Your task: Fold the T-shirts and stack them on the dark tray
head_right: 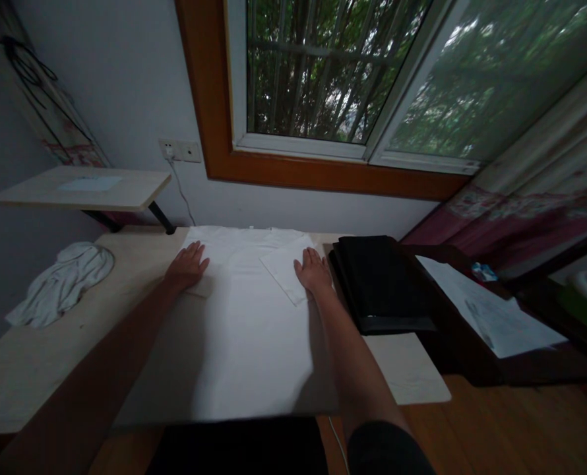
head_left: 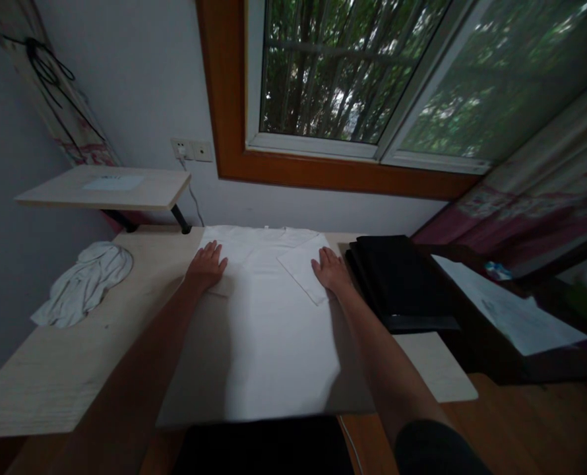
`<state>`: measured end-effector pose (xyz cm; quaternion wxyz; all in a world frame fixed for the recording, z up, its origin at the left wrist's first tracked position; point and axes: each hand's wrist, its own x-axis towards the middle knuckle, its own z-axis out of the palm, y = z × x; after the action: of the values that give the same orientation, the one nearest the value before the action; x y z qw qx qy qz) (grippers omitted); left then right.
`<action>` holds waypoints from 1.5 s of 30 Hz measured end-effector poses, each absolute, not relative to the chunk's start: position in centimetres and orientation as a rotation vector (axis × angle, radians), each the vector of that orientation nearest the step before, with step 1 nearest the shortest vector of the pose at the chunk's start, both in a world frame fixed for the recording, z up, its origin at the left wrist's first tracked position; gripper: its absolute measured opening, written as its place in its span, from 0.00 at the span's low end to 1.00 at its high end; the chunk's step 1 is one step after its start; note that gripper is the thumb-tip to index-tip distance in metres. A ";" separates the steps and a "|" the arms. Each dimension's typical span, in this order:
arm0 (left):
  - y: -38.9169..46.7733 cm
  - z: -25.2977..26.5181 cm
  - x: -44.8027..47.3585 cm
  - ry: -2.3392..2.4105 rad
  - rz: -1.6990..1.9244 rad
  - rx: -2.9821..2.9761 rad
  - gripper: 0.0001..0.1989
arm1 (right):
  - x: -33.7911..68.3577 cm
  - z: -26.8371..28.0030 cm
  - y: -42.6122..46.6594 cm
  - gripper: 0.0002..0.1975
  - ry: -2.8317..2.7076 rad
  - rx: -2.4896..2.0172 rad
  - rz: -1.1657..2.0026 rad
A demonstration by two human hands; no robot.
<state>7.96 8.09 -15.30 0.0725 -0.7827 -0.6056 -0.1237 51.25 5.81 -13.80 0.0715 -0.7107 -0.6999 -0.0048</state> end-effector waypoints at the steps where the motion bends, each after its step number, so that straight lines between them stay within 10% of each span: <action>1: 8.3 -15.2 8.0 -1.825 -0.350 -2.356 0.33 | 51.4 -13.8 6.2 0.35 -2.110 -2.150 0.008; 45: -1.6 -14.2 10.3 -1.712 -0.375 -2.435 0.30 | 49.9 -14.1 -2.6 0.31 -2.315 -1.866 0.023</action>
<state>10.33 -1.59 -14.20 0.0705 -0.8096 -0.5692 -0.1246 49.95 -2.60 -14.07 0.0840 -0.6254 -0.7757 0.0079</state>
